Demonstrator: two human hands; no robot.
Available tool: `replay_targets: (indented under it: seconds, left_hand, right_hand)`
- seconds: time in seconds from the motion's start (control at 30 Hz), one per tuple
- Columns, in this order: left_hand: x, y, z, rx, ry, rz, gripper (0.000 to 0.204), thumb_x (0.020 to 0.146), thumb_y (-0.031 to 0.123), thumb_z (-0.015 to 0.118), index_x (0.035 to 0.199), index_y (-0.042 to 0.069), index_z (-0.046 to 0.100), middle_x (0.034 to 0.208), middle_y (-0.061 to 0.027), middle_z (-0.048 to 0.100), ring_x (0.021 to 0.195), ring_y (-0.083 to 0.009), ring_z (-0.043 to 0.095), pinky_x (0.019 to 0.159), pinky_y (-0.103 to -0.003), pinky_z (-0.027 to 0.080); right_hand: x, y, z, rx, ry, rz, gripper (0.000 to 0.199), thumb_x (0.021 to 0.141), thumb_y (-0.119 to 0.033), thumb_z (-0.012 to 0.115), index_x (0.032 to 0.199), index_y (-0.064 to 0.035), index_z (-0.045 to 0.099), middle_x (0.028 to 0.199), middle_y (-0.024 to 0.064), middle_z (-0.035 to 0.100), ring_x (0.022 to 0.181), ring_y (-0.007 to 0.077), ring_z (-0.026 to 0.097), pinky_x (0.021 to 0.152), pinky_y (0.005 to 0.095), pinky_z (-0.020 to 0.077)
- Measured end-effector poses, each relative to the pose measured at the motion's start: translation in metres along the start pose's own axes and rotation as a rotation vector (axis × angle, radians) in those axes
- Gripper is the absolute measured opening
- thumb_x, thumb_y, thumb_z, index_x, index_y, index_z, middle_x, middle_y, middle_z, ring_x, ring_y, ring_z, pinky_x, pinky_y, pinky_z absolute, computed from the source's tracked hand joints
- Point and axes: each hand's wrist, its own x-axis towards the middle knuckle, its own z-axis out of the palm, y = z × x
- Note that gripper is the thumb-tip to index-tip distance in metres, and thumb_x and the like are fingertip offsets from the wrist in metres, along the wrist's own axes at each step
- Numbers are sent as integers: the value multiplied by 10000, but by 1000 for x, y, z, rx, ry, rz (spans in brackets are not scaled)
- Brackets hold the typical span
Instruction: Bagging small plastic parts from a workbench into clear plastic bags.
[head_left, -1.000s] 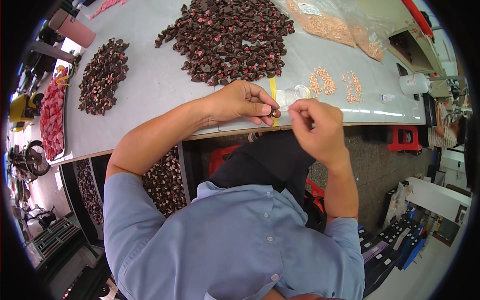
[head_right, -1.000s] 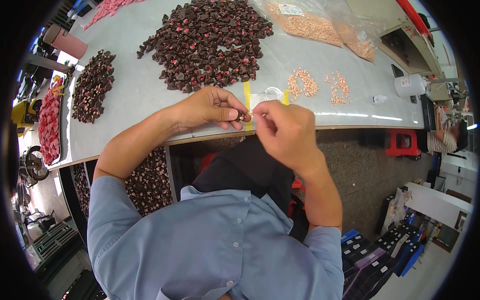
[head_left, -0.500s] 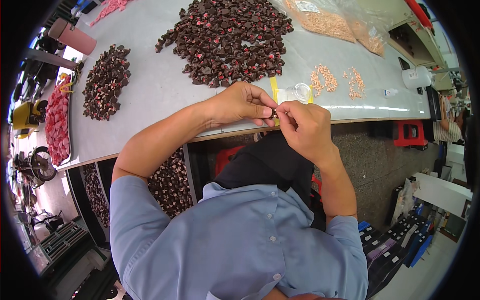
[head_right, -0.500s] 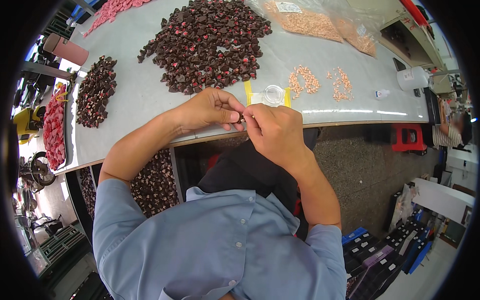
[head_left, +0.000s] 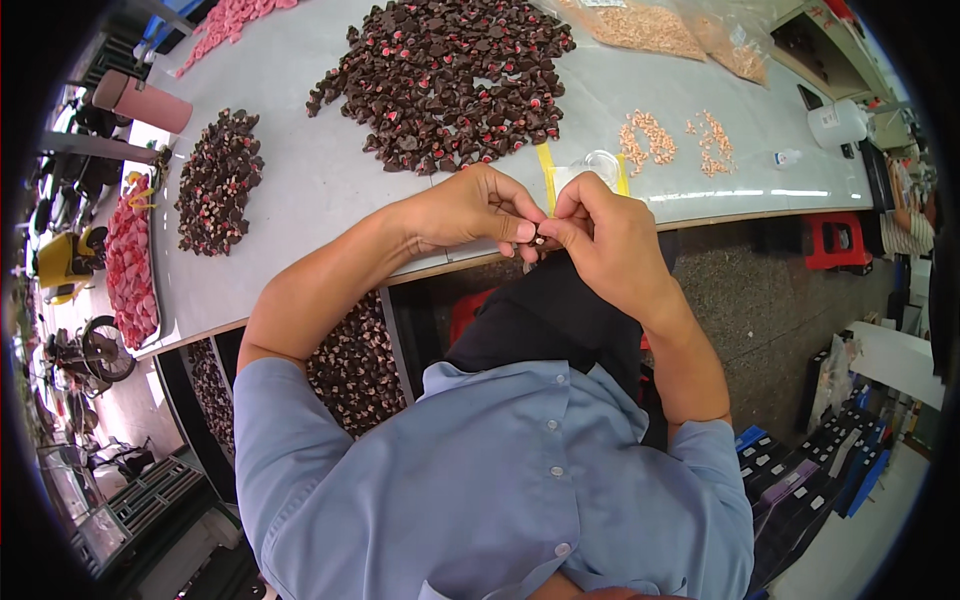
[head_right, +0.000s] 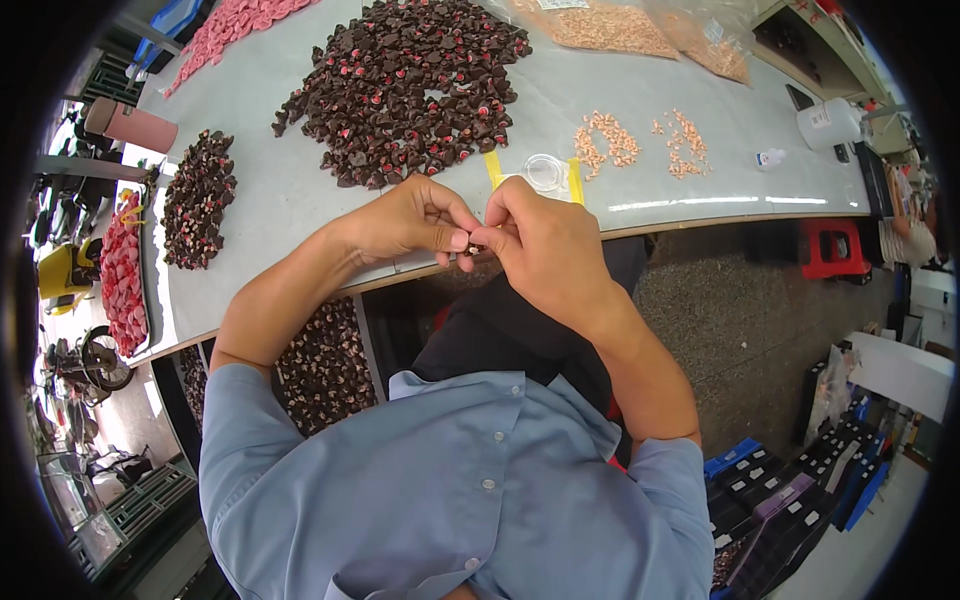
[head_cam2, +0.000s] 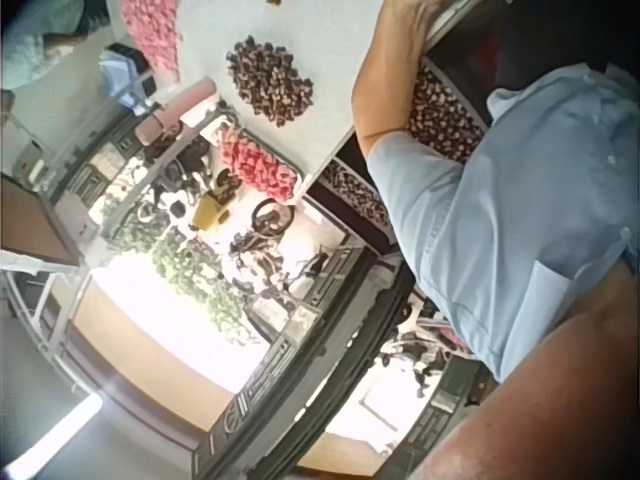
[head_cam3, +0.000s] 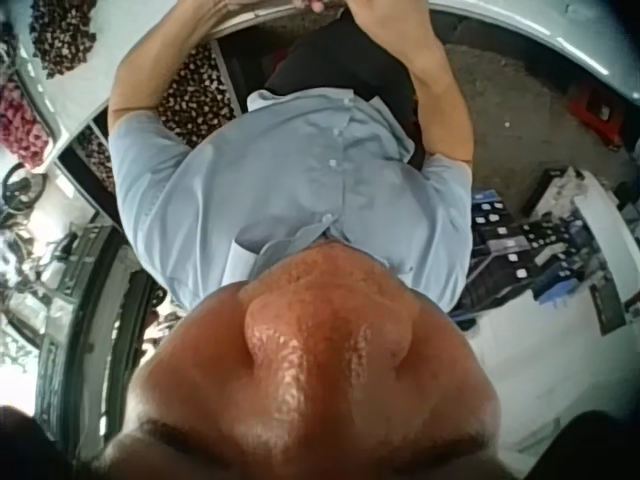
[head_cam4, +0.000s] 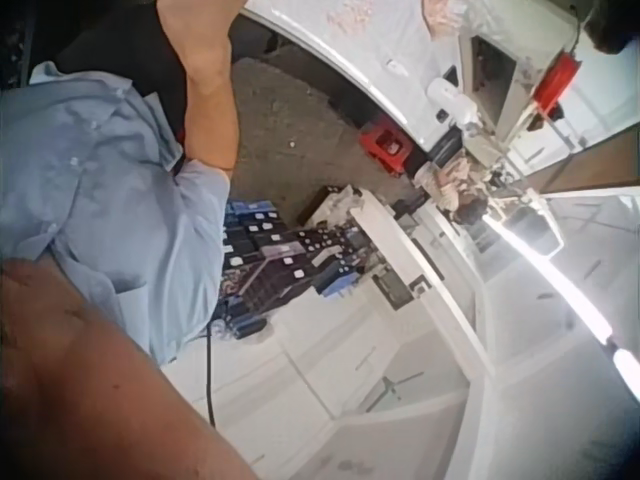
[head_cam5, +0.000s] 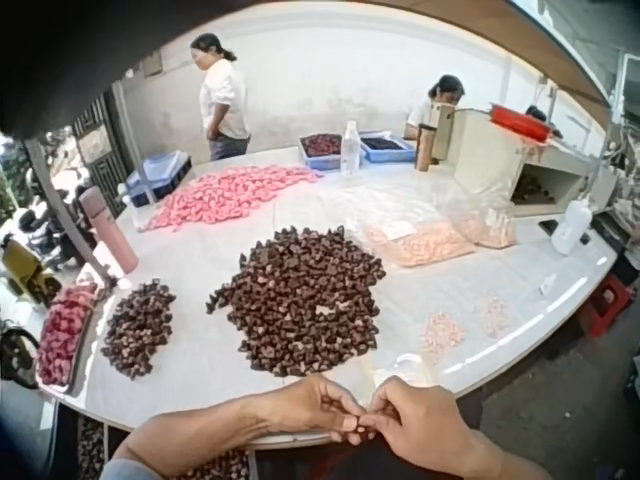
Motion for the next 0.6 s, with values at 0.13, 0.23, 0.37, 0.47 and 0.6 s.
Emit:
replay_targets:
  seconds: [0.13, 0.23, 0.37, 0.47, 0.6]
  left_hand:
    - [-1, -1, 1, -39, 6, -7, 223, 874, 137, 760, 1013, -30, 713, 950, -143, 736, 818, -181, 728, 645, -241, 550]
    - [1, 2, 2, -31, 1, -38, 184, 902, 86, 713, 1042, -33, 699, 1036, -151, 730, 870, -185, 726, 687, -262, 548]
    - [7, 3, 2, -37, -2, -28, 241, 877, 138, 749, 1034, -29, 676, 1115, -190, 711, 870, -190, 723, 661, -231, 533]
    - [-2, 12, 5, 20, 47, -58, 250, 874, 145, 750, 1040, -23, 667, 1143, -198, 700, 882, -185, 714, 660, -227, 530]
    - [-33, 39, 5, 251, 281, 8, 263, 886, 118, 707, 1100, -26, 655, 1098, -135, 709, 875, -152, 690, 662, -233, 518]
  right_hand:
    - [-2, 4, -9, 2, -36, 68, 155, 894, -34, 713, 896, -16, 559, 686, -2, 565, 587, 44, 511, 524, 207, 399]
    - [-11, 20, -26, 400, 432, 43, 101, 955, -89, 654, 932, -39, 569, 725, -29, 556, 569, 33, 466, 506, 193, 369]
    - [-19, 58, -67, 333, 679, 125, 107, 984, -129, 620, 962, -30, 584, 731, -39, 544, 572, 20, 441, 495, 186, 340]
    - [-23, 99, -92, 219, 790, 159, 122, 995, -145, 606, 988, -24, 597, 732, -37, 546, 576, 18, 434, 496, 183, 335]
    - [-30, 138, -135, -124, 864, 290, 152, 954, -146, 633, 993, 1, 642, 746, 11, 619, 683, 80, 540, 627, 249, 451]
